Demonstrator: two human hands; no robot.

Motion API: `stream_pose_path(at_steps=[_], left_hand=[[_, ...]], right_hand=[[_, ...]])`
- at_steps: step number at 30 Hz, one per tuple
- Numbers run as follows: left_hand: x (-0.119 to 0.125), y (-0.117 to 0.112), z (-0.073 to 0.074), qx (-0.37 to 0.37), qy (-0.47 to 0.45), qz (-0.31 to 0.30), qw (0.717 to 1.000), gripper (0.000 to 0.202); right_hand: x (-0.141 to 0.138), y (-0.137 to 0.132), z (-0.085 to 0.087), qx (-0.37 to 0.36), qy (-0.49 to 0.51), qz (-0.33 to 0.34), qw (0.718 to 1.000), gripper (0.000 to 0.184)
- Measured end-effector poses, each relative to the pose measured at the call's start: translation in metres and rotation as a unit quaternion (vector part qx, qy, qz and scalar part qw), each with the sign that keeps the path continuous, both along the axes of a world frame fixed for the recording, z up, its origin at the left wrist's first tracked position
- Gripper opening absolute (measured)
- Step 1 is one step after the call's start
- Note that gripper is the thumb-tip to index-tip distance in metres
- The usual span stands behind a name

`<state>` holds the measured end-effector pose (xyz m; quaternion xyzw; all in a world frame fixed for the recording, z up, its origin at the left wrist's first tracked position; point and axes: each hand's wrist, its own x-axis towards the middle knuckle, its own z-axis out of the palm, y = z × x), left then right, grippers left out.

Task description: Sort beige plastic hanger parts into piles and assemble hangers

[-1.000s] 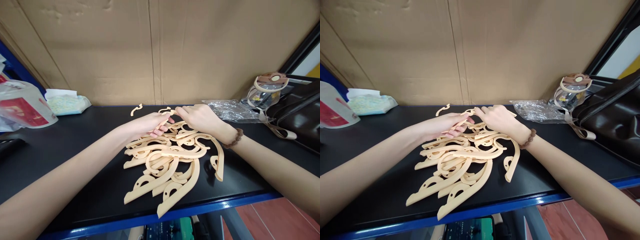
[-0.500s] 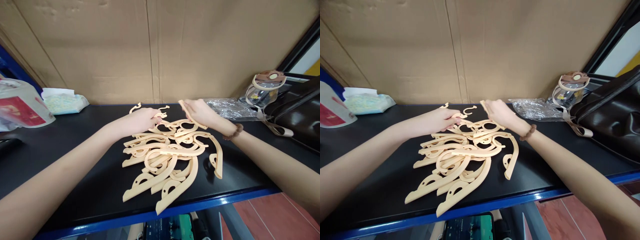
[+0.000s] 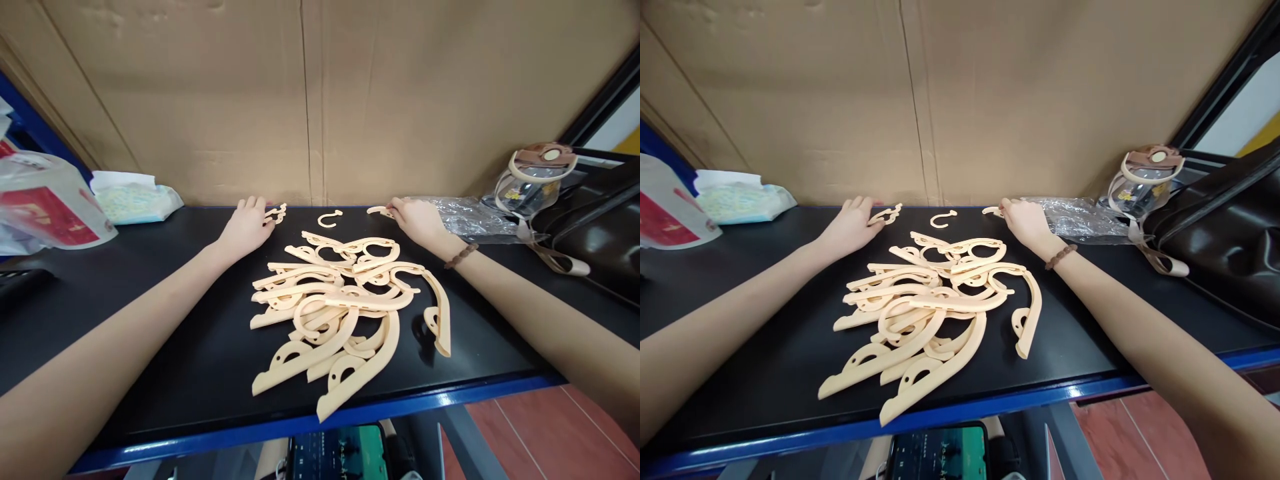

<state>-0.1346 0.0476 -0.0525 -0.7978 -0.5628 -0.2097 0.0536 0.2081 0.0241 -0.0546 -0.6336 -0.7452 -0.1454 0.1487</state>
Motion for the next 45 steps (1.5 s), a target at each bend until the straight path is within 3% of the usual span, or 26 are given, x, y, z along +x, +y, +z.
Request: stream_pose_path(at_steps=[5,9,12,14,16,18,20,22,29,35,37,39,42,45], left_hand=[[0.030,-0.022,0.008,0.004,-0.003,-0.101,0.995,0.040],[0.052,-0.041,0.008,-0.048,-0.029,-0.224,0.973,0.042],[0.061,-0.050,0.008,-0.073,-0.069,-0.231,0.968,0.039],[0.066,-0.052,0.010,-0.112,-0.168,-0.193,0.960,0.035],[0.069,-0.054,0.012,-0.188,-0.326,-0.164,0.912,0.032],[0.073,-0.057,0.015,-0.276,-0.481,-0.151,0.818,0.026],[0.077,-0.059,0.018,-0.339,-0.570,-0.138,0.735,0.015],[0.080,-0.062,0.019,-0.355,-0.599,-0.120,0.708,0.011],[0.087,-0.073,0.021,-0.315,-0.545,-0.164,0.759,0.018],[0.086,-0.072,0.027,-0.281,-0.623,-0.118,0.720,0.018],[0.084,-0.070,0.029,-0.292,-0.620,-0.127,0.717,0.010],[0.085,-0.069,0.029,-0.305,-0.583,-0.151,0.738,0.012],[0.091,-0.074,0.027,-0.300,-0.495,-0.151,0.801,0.018],[0.098,-0.084,0.024,-0.271,-0.442,-0.159,0.840,0.023]], right_hand=[[-0.011,-0.007,0.007,-0.035,0.057,0.141,0.988,0.034],[-0.019,-0.010,0.011,-0.117,0.081,0.326,0.934,0.029],[-0.024,-0.013,0.012,-0.100,0.095,0.318,0.938,0.028],[-0.030,-0.019,0.013,-0.074,0.122,0.278,0.950,0.029],[-0.038,-0.028,0.015,-0.037,0.143,0.253,0.956,0.031],[-0.047,-0.038,0.018,0.015,0.142,0.223,0.964,0.033],[-0.053,-0.044,0.020,0.059,0.119,0.192,0.972,0.034],[-0.056,-0.047,0.021,0.072,0.108,0.176,0.976,0.035],[-0.062,-0.050,0.015,0.062,0.186,0.233,0.952,0.033],[-0.068,-0.059,0.019,0.083,0.183,0.221,0.955,0.032],[-0.069,-0.060,0.020,0.074,0.173,0.212,0.959,0.033],[-0.072,-0.061,0.021,0.067,0.142,0.193,0.969,0.034],[-0.077,-0.065,0.023,0.086,0.042,0.145,0.985,0.034],[-0.080,-0.068,0.025,0.106,-0.075,0.135,0.982,0.032]])
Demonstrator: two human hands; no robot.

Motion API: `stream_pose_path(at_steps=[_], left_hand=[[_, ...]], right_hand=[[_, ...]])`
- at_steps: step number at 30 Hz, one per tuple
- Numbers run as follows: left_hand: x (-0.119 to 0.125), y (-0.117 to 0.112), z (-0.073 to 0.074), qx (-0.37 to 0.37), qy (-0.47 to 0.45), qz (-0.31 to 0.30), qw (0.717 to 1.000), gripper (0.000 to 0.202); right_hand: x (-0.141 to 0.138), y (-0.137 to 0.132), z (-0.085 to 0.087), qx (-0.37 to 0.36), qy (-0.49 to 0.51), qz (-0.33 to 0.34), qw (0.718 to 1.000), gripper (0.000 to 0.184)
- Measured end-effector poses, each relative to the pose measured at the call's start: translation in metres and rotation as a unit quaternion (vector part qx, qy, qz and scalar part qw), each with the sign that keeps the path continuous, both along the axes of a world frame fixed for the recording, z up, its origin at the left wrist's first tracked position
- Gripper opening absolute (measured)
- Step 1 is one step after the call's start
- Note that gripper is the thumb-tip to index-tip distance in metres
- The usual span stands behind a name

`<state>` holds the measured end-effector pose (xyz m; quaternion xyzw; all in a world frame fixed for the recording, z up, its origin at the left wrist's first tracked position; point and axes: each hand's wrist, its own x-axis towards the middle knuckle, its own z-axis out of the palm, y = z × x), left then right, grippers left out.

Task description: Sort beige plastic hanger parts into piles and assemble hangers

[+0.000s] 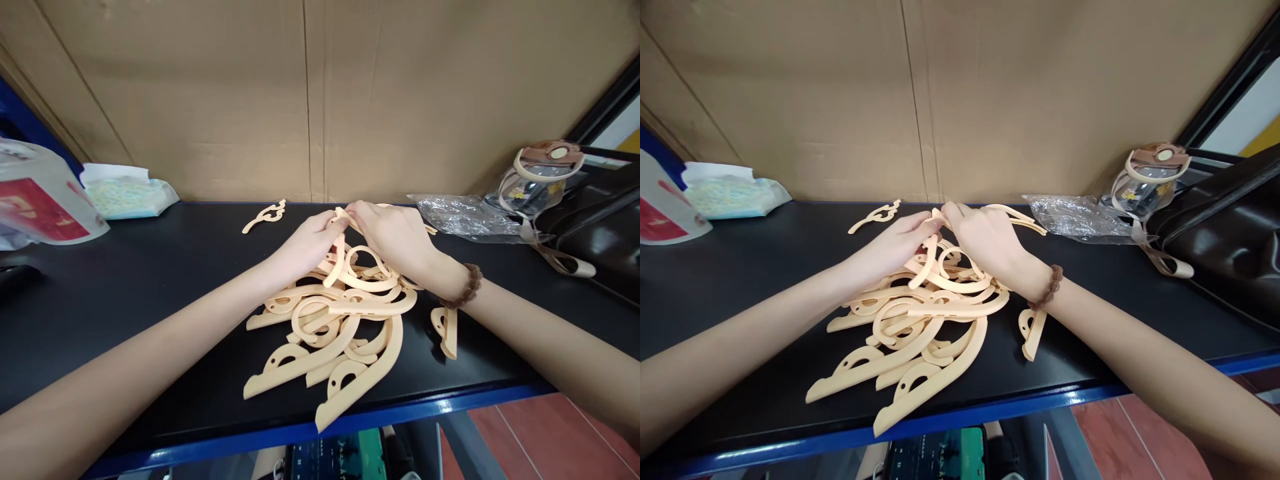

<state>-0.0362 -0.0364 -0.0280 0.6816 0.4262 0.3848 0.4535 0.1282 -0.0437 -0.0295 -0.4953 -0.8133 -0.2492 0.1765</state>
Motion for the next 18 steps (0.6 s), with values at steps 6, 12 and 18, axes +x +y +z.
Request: stream_pose_path(at_steps=[6,12,18], left_hand=[[0.002,-0.006,0.005,-0.082,-0.023,-0.020,0.996,0.025],[0.000,-0.007,0.017,-0.176,-0.123,-0.091,0.972,0.027],[-0.002,-0.010,0.028,-0.280,-0.210,-0.109,0.930,0.030]], right_hand=[[-0.002,-0.001,0.001,0.017,-0.047,0.054,0.997,0.029],[0.001,0.000,0.006,0.013,-0.028,-0.011,0.999,0.029],[0.007,-0.001,0.012,0.037,-0.025,0.026,0.999,0.034]])
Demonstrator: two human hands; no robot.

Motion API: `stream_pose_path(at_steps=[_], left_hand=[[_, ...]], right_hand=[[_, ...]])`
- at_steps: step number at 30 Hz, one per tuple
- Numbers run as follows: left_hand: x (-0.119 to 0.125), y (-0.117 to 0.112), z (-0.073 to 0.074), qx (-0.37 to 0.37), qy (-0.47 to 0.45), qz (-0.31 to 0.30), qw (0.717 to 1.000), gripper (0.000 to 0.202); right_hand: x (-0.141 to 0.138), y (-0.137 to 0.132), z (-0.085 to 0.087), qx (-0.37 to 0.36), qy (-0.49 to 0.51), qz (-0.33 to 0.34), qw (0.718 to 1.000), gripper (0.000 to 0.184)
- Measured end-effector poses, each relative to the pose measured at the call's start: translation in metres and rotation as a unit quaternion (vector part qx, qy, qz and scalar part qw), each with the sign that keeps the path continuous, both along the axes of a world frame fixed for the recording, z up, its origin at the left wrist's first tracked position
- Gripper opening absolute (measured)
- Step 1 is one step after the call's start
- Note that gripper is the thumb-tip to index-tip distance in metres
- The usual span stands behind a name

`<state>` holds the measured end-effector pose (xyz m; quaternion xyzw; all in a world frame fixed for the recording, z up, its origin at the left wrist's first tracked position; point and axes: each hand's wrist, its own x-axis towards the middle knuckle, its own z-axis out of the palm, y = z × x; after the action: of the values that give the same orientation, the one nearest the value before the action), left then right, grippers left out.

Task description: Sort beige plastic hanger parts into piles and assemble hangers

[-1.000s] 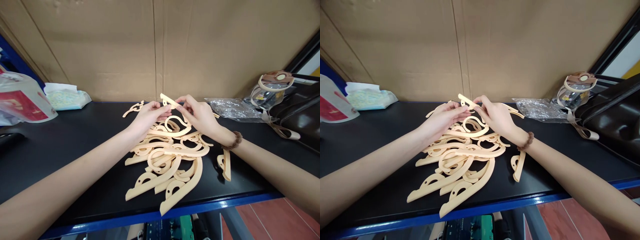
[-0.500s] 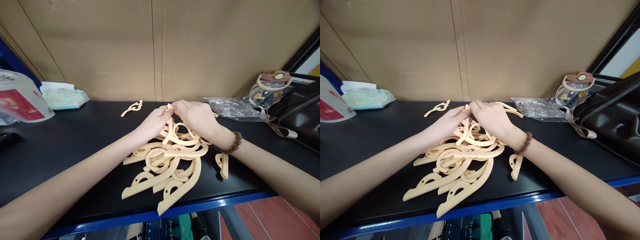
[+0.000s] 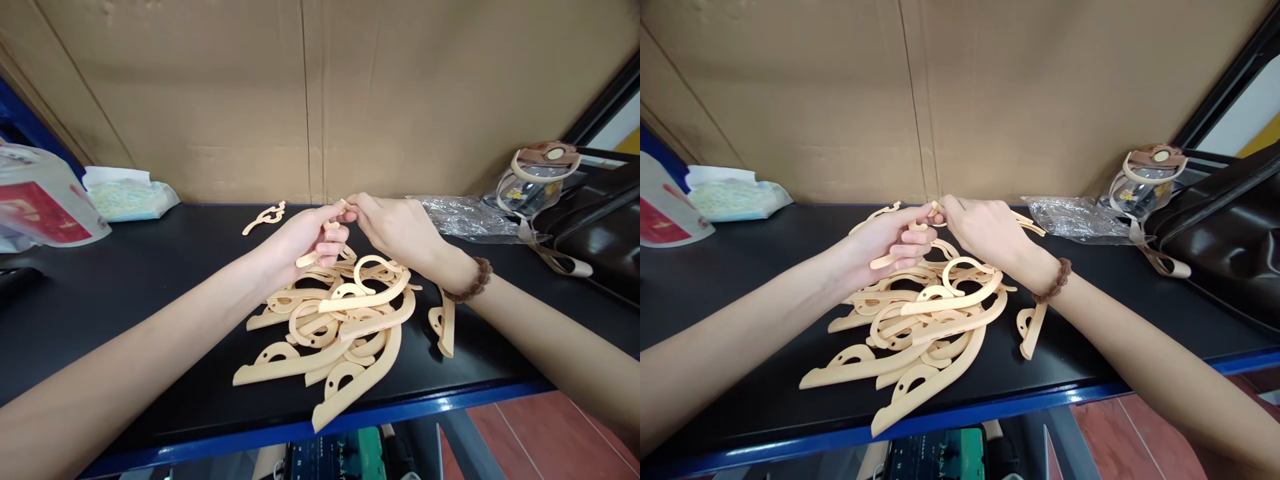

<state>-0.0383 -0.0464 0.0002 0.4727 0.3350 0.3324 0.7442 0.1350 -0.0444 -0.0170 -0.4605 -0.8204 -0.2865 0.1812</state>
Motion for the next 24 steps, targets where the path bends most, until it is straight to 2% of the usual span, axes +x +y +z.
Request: stream_pose_path(at_steps=[4,8,10,13,15,18,20,22,24], left_hand=[[-0.002,0.002,0.001,-0.016,-0.010,-0.002,1.000,0.034],[-0.002,0.003,0.000,0.004,0.014,-0.001,1.000,0.036],[-0.003,0.004,0.000,0.032,0.037,0.006,0.999,0.033],[-0.003,0.006,0.002,0.113,0.071,0.018,0.991,0.028],[-0.001,0.004,0.006,0.164,0.094,0.031,0.982,0.027],[0.004,-0.002,0.014,0.196,0.148,0.069,0.967,0.028],[0.006,-0.007,0.019,0.241,0.204,0.091,0.945,0.029],[0.003,-0.005,0.019,0.324,0.267,0.108,0.901,0.030],[-0.008,0.007,0.013,0.393,0.321,0.132,0.851,0.032]], right_hand=[[0.001,-0.002,0.002,-0.005,0.005,0.050,0.999,0.032],[0.004,-0.002,0.004,-0.006,-0.027,0.031,0.999,0.029],[0.006,-0.001,0.006,0.001,-0.046,0.012,0.999,0.028],[0.006,0.001,0.008,0.006,-0.052,-0.004,0.999,0.025],[0.003,0.001,0.012,0.006,-0.039,-0.010,0.999,0.025],[-0.001,0.001,0.018,-0.009,-0.008,-0.017,1.000,0.031],[-0.001,0.001,0.022,-0.037,0.026,-0.013,0.999,0.032],[0.005,0.003,0.027,-0.079,0.098,0.008,0.992,0.032],[0.014,0.005,0.031,-0.119,0.226,0.044,0.966,0.033]])
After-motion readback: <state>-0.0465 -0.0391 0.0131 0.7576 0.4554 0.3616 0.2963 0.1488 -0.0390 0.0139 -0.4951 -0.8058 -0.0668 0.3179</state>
